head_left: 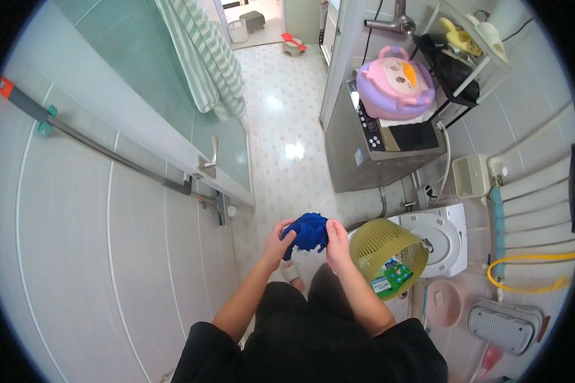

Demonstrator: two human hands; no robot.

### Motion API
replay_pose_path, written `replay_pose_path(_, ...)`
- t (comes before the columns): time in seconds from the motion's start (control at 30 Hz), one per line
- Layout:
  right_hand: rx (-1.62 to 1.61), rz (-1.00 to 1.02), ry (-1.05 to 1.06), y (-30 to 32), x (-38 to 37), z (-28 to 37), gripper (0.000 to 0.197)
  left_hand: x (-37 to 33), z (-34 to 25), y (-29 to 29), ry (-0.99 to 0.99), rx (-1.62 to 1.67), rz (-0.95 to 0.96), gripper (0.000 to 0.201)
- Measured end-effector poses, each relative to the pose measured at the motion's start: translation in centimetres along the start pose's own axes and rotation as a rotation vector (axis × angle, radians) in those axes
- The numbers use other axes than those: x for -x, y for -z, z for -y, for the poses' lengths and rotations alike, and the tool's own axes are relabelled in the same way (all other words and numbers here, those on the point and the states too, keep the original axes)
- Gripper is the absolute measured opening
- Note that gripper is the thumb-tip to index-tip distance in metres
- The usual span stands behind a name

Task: The person cleans the bathroom floor by hand with a blue cloth, wiping several sections of the tiled surface around the toilet and cabinets.

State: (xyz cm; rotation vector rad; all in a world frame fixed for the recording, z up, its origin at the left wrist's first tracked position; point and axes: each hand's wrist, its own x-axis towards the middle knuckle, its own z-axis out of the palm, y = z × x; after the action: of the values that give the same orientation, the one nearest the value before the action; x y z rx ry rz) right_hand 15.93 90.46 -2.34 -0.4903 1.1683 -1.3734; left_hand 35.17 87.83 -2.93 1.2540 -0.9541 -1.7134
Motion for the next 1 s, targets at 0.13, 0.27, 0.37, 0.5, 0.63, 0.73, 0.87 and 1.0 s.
replay_pose_path(0.13,0.314,-0.059,0.062,-1.0,-5.0,2.4,0.027,-4.2,-4.3,-1.4,0.124,-0.451,0.071,0.04)
replay_pose_path(0.27,0.611,-0.028,0.206,-2.2,-10.8,5.9,0.027,-10.7,-5.3,-0.7,-0.111,-0.352,0.045,0.038)
replay_pose_path(0.37,0.74,-0.093,0.259,-1.0,-16.4,7.8,0.029,-15.9,-9.0,-3.3,-0.179,-0.53,0.098,0.039)
replay_pose_path(0.5,0.687,-0.023,0.191,-0.3,-26.0,9.4,0.028,-25.3,-10.5,-3.5,-0.086,-0.542,0.109,0.039)
replay_pose_path(0.63,0.785,0.114,0.22,-0.2,-33.6,12.3,0.034,-33.2,-13.1,-3.5,-0.262,-0.369,0.038,0.044)
replay_pose_path(0.73,0.862,0.204,0.213,-2.2,-38.5,16.0,0.031,-38.7,-15.5,-1.8,-0.261,-0.393,-0.091,0.053)
replay_pose_path(0.87,1.093,0.117,0.435,-3.1,-45.9,17.8,0.032,-45.6,-20.3,-1.7,-0.161,-0.42,-0.213,0.056)
replay_pose_path(1.0,1.002,0.083,0.578,-7.4,-53.6,18.1,0.032,-52.8,-23.2,0.2,-0.172,-0.321,-0.297,0.055)
